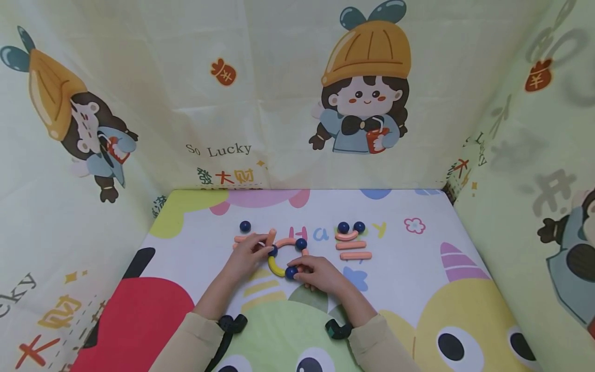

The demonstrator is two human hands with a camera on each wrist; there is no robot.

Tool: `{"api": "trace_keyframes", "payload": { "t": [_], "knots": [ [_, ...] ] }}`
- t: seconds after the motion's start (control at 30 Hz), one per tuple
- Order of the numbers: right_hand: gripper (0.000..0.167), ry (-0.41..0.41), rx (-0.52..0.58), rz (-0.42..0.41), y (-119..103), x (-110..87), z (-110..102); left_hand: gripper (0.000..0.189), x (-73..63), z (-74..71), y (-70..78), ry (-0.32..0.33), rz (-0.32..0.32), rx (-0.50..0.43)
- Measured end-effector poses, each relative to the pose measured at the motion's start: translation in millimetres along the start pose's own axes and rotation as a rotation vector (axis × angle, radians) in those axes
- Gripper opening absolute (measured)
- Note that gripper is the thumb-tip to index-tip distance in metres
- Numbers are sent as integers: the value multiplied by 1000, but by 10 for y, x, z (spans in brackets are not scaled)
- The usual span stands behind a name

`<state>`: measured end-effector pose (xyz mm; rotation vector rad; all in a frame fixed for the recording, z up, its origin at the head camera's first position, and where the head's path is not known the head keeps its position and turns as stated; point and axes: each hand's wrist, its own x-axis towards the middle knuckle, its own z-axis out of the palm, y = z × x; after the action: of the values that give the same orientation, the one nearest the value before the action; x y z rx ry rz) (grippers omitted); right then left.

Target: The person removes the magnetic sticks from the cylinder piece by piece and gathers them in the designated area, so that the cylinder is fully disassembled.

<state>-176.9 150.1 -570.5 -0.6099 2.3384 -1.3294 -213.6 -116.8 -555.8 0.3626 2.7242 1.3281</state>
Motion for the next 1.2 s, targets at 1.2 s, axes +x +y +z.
{"api": "trace_keyframes", "payload": {
  "t": [1.2],
  "knots": [
    [32, -5, 4, 14, 1, -8, 6, 19, -418, -605, -466, -11, -28, 224]
  ]
}}
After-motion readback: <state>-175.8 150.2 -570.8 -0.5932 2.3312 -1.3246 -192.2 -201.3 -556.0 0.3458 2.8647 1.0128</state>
